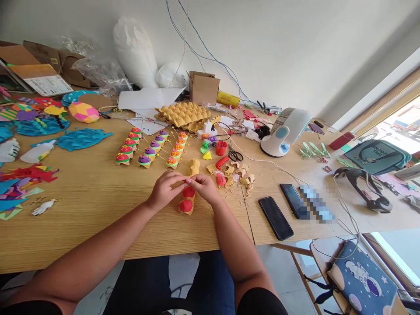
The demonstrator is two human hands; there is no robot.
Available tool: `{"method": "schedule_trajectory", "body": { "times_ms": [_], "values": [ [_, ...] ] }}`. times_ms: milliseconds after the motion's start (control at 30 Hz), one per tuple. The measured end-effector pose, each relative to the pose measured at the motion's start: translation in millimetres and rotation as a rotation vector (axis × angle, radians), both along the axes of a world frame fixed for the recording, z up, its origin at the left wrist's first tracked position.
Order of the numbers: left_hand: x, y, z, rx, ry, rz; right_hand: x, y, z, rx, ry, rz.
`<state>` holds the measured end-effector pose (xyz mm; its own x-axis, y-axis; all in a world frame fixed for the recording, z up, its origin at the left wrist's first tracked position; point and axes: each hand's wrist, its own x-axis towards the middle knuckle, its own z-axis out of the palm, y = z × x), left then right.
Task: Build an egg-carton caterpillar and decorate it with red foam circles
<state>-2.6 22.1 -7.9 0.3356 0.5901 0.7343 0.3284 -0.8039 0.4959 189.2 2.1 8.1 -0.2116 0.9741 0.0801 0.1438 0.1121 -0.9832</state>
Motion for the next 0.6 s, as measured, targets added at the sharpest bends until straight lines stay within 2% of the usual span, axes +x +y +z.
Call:
{"method": "schedule_trajectory", "body": {
  "times_ms": [233, 600],
  "values": [
    [0.7, -0.3, -1.3, -0.034, 0.006, 0.001, 1.5, -0.8, 0.6, 0.088, -0.084, 0.006],
    [0.8, -0.1, -3.1, -0.042, 0.023, -0.015, 1.9, 2.4, -4.5, 0.073, -0.022, 0.005]
  ]
}}
